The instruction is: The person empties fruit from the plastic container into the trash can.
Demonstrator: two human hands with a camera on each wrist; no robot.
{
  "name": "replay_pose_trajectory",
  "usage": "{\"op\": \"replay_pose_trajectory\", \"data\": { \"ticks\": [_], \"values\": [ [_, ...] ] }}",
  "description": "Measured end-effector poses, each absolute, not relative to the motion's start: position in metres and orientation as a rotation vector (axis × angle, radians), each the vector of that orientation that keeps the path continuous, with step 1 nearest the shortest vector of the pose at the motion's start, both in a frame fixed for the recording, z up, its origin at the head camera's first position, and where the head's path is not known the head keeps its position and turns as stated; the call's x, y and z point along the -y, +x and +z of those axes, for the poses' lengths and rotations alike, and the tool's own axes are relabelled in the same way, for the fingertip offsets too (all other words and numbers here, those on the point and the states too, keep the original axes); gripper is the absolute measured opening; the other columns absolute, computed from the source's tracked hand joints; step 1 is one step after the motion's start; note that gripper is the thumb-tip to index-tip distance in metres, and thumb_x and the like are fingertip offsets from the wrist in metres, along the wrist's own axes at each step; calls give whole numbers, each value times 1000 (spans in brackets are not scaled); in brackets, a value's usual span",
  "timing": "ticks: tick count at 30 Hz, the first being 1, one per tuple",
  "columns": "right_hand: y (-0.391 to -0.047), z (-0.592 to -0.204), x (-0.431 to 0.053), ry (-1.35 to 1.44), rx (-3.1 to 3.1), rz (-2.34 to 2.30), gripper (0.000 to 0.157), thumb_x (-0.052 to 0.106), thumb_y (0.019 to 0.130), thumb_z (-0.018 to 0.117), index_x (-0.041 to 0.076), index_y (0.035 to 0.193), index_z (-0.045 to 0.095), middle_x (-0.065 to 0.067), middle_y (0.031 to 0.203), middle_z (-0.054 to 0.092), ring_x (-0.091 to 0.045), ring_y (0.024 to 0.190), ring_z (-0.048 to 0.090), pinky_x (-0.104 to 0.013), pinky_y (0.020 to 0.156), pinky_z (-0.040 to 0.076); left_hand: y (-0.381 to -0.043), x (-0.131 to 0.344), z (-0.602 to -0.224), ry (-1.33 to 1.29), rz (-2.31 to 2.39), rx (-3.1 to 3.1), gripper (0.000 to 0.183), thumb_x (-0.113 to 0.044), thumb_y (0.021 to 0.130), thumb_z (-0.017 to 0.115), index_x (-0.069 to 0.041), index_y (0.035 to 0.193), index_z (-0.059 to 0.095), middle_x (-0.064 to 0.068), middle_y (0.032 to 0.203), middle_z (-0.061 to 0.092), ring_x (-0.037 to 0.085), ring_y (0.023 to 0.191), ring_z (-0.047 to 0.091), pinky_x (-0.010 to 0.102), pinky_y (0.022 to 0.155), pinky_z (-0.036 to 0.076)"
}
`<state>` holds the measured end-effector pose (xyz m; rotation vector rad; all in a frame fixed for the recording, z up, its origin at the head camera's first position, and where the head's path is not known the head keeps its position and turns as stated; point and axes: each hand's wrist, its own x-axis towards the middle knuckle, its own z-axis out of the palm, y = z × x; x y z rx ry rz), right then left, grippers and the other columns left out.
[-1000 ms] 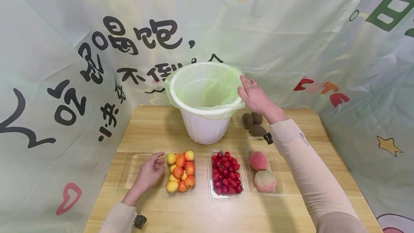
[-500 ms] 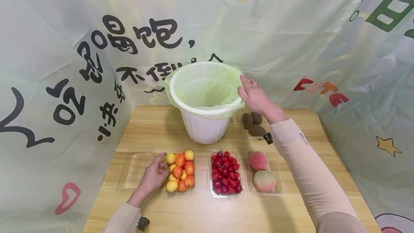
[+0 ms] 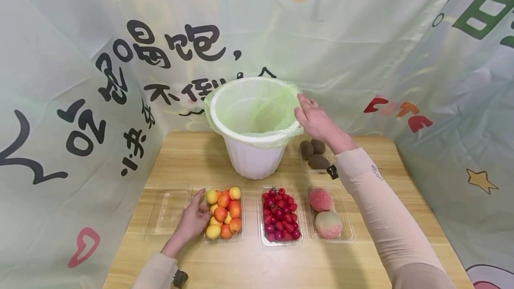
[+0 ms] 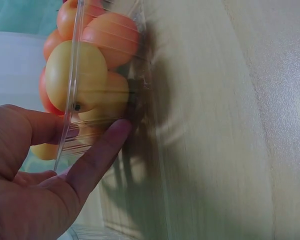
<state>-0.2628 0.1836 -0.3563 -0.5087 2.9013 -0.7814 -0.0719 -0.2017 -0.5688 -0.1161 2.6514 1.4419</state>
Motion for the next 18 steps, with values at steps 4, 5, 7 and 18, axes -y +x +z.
{"op": "replay_pose_trajectory", "data": {
  "ticks": [4,5,7,18],
  "values": [
    [-264,-357,-185,-511,-2900,-782,69,44,112,20,11,170,1,-12,178,4,-46,163,1,-59,133,0,-73,201,-570,-122,1423,-2652,82,5,89,70,2,162,32,16,101,75,22,87,71,27,71,59],
    [-264,-357,-185,-511,-2900,-780,69,44,112,20,11,170,1,-12,178,3,-46,163,1,-59,133,0,-72,202,-570,-120,1420,-2652,82,5,89,70,3,161,32,16,101,75,22,87,71,27,71,59],
    [-264,-357,-185,-514,-2899,-779,69,44,112,19,11,170,1,-12,178,3,-47,163,0,-59,133,0,-72,202,-569,-122,1413,-2650,81,5,89,70,4,161,34,15,101,74,20,85,70,26,71,58],
    [-263,-356,-183,-511,-2900,-771,69,44,112,19,11,170,1,-13,178,4,-46,163,1,-60,133,0,-75,206,-561,-96,1462,-2625,79,10,87,66,4,160,36,19,104,74,14,73,66,23,63,56]
  ]
}}
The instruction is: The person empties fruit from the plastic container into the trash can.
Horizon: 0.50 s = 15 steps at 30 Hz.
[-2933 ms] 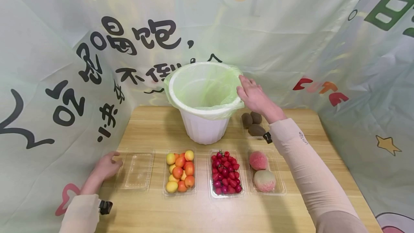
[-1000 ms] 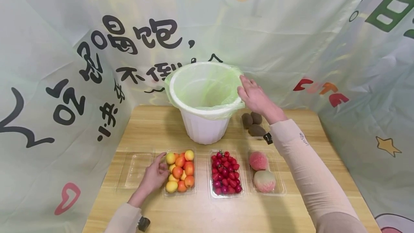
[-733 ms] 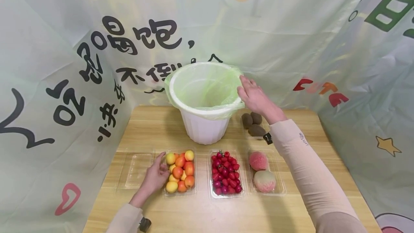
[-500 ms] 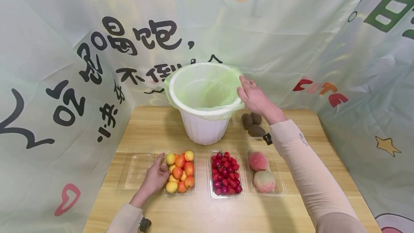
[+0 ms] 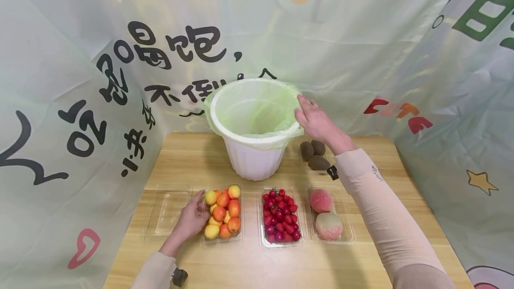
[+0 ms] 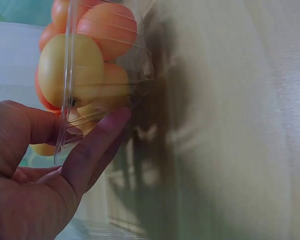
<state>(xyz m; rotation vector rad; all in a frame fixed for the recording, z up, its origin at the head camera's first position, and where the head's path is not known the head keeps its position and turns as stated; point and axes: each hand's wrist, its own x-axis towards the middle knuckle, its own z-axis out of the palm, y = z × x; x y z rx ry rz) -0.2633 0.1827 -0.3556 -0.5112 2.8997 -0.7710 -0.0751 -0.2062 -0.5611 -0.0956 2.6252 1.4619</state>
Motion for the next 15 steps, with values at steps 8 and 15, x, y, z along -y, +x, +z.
{"op": "replay_pose_trajectory", "data": {
  "ticks": [8,15],
  "values": [
    [-262,-354,-183,-515,-2901,-778,68,42,112,20,10,170,2,-14,178,5,-47,163,2,-61,133,1,-80,211,-542,-67,1476,-2651,78,8,90,65,3,161,33,26,114,73,30,95,76,28,74,63],
    [-262,-354,-183,-517,-2899,-769,68,42,113,20,10,170,2,-14,178,4,-47,163,1,-60,133,1,-86,216,-517,-90,1553,-2585,80,6,92,63,0,164,29,29,120,70,30,94,75,26,64,62]
  ]
}}
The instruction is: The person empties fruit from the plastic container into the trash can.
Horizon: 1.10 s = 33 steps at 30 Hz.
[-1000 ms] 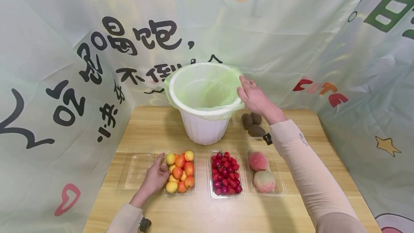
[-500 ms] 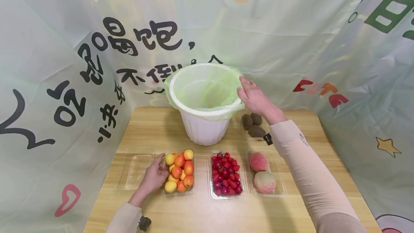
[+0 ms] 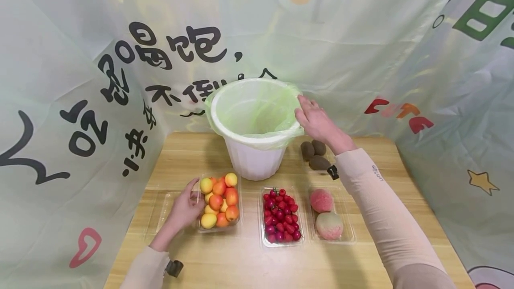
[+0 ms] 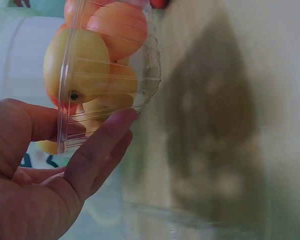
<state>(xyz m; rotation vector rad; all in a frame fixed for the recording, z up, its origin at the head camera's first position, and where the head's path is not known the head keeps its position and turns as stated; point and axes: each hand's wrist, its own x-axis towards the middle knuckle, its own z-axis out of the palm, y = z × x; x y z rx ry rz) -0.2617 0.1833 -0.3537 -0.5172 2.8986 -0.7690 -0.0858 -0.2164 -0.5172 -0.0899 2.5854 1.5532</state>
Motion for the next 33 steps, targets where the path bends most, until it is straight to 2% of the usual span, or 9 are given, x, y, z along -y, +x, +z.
{"op": "replay_pose_trajectory", "data": {
  "ticks": [5,11,18,24,33],
  "values": [
    [-262,-354,-183,-516,-2902,-769,68,42,113,20,10,170,2,-14,178,5,-47,163,2,-59,133,1,-90,223,-498,-108,1566,-2572,80,4,93,63,-4,164,29,28,120,69,28,95,74,28,64,63],
    [-263,-355,-183,-525,-2904,-761,68,42,113,20,10,170,1,-14,178,5,-48,163,2,-60,133,1,-95,230,-477,-105,1573,-2578,79,3,94,62,-5,165,29,30,122,68,23,85,74,31,62,64],
    [-264,-355,-184,-525,-2903,-759,68,42,113,20,10,170,1,-14,178,5,-48,163,2,-60,133,1,-100,238,-452,-117,1592,-2599,82,3,93,62,-5,166,26,32,124,67,26,88,75,30,64,65],
    [-264,-356,-184,-525,-2901,-761,68,42,113,20,11,170,1,-14,178,4,-48,163,2,-60,133,1,-105,250,-430,-114,1648,-2591,85,3,94,62,-4,167,20,34,126,64,11,82,71,29,64,64],
    [-264,-356,-184,-522,-2903,-760,69,43,113,19,11,170,1,-13,178,5,-47,163,2,-60,133,1,-110,266,-401,-89,1668,-2634,85,0,96,60,-5,169,16,36,129,62,0,82,70,33,67,66]
  ]
}}
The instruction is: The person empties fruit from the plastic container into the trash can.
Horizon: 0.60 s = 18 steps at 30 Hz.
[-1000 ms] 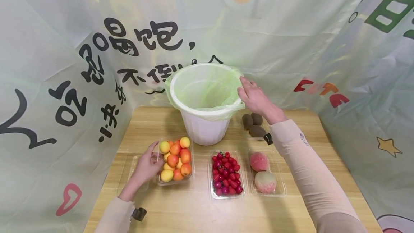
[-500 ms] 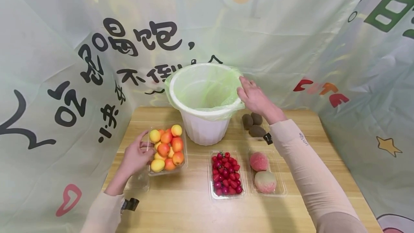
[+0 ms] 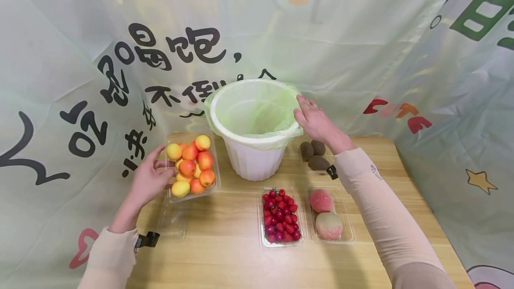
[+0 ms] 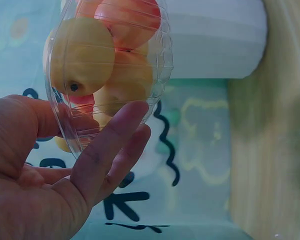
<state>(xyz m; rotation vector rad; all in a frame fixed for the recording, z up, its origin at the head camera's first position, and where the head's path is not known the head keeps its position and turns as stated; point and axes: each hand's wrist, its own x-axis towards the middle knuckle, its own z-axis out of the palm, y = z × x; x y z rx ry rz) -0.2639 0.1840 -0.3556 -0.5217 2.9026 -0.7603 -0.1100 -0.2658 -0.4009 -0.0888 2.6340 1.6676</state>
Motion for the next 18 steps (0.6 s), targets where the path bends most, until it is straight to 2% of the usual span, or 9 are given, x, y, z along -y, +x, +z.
{"op": "replay_pose_trajectory", "data": {
  "ticks": [18],
  "values": [
    [-262,-355,-183,-516,-2899,-771,69,43,112,19,11,170,1,-13,178,5,-47,163,2,-59,133,1,-136,275,-366,-82,1621,-2648,87,-7,98,61,-14,171,12,32,132,62,4,83,71,34,69,66]
  ]
}}
